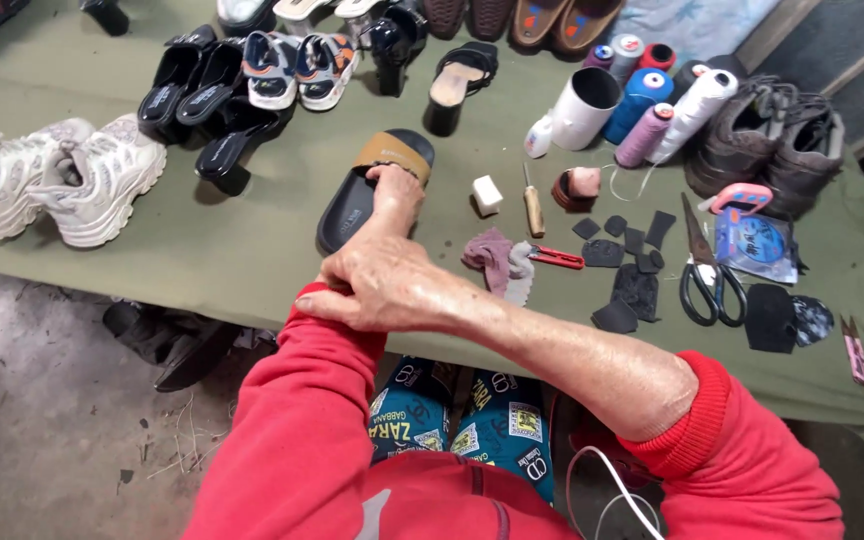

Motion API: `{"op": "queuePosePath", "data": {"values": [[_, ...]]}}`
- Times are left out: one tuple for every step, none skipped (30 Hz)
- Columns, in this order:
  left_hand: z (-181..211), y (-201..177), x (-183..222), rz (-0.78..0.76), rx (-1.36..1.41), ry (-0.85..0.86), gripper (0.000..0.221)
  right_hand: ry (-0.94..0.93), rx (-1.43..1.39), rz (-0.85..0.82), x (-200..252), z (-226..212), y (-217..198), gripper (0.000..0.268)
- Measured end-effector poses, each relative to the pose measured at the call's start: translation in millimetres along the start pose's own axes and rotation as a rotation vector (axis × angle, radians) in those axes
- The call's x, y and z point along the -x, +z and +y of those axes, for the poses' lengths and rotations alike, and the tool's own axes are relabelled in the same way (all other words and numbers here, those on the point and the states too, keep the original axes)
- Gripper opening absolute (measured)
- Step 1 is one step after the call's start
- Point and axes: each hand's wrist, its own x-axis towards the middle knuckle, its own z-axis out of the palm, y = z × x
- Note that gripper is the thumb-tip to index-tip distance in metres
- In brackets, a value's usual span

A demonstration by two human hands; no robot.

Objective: The person is cleaning a brown and black sandal using a pink cloth and a cleaning solution at a repair bench.

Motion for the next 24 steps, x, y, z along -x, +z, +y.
{"op": "queuePosePath", "data": {"values": [[0.3, 5.7, -2.7, 0.014, 0.004, -0.009, 0.035, -0.053, -0.051, 0.005, 7.3, -0.8, 2.7, 0.039], [0.5, 9.1, -6.5, 0.018, 0.003, -0.007, 0.035, -0.051, -0.05, 0.009, 16.3, -0.8, 5.4, 0.039], [-0.2, 14.2, -8.7, 0.039, 0.013, -0.014, 0.034, -0.105, -0.21, 0.012, 24.7, -1.9, 8.7, 0.036], [-1.1, 19.3, -10.9, 0.059, 0.023, -0.022, 0.034, -0.159, -0.37, 0.015, 33.0, -3.0, 11.9, 0.033], [-15.2, 12.2, -3.3, 0.065, 0.025, -0.024, 0.034, -0.159, -0.363, 0.018, 43.0, -20.3, 13.6, 0.033], [-28.9, 4.8, 3.8, -0.008, 0.077, 0.045, 0.035, -0.409, -0.313, 0.016, 53.2, -36.7, 15.2, 0.036], [-37.9, 0.2, 14.0, -0.091, 0.123, 0.131, 0.039, -0.649, -0.273, 0.021, 64.4, -53.8, 18.5, 0.044], [-31.4, 7.0, 5.2, -0.093, 0.117, 0.146, 0.039, -0.64, -0.283, 0.032, 52.8, -43.0, 22.9, 0.044], [-21.5, 14.2, -3.0, -0.013, 0.088, 0.084, 0.036, -0.551, -0.108, 0.204, 42.6, -31.9, 29.6, 0.032], [-12.4, 21.5, -10.3, 0.068, 0.062, 0.021, 0.036, -0.456, 0.068, 0.37, 32.3, -21.7, 36.4, 0.029], [-15.3, 17.2, -12.2, 0.082, 0.061, 0.005, 0.036, -0.468, 0.085, 0.373, 28.3, -10.2, 37.2, 0.029], [-19.2, 13.3, -14.4, 0.078, 0.049, -0.004, 0.036, -0.378, 0.236, 0.452, 23.1, 1.1, 37.4, 0.033], [-10.9, 20.8, -5.8, 0.053, 0.041, 0.007, 0.036, -0.27, 0.361, 0.52, 21.9, 11.7, 46.2, 0.041], [-6.6, 30.0, -6.7, 0.046, 0.042, 0.013, 0.036, -0.267, 0.353, 0.515, 24.9, 14.0, 54.5, 0.041], [-8.2, 34.7, -12.5, 0.07, 0.045, 0.021, 0.034, -0.294, 0.384, 0.508, 25.3, 16.5, 59.0, 0.035], [-9.8, 39.3, -18.2, 0.095, 0.047, 0.03, 0.032, -0.322, 0.415, 0.502, 25.8, 19.0, 63.4, 0.029], [-10.9, 40.4, -16.8, 0.089, 0.05, 0.032, 0.032, -0.322, 0.41, 0.497, 15.6, 25.5, 72.2, 0.029], [-11.7, 41.3, -15.2, 0.095, 0.055, 0.023, 0.032, -0.325, 0.442, 0.522, 5.9, 31.9, 81.1, 0.027], [-14.8, 38.7, -17.2, 0.11, 0.057, 0.013, 0.033, -0.327, 0.478, 0.553, -4.9, 38.9, 87.9, 0.025], [-11.7, 25.8, -4.6, 0.111, 0.056, 0.014, 0.033, -0.326, 0.479, 0.555, -0.6, 38.6, 69.9, 0.025], [-11.6, 11.3, 5.8, 0.071, 0.033, 0.001, 0.034, -0.278, 0.313, 0.5, 2.2, 38.1, 49.7, 0.028], [-11.9, -2.9, 16.3, 0.031, 0.01, -0.012, 0.036, -0.229, 0.148, 0.442, 4.5, 37.2, 29.6, 0.031], [-10.3, 6.5, 8.3, 0.031, 0.012, -0.017, 0.036, -0.233, 0.15, 0.44, 2.3, 38.9, 36.1, 0.031], [-8.6, 16.5, -0.1, 0.046, 0.002, -0.001, 0.033, -0.215, 0.174, 0.419, -0.4, 41.2, 42.9, 0.022]]}}
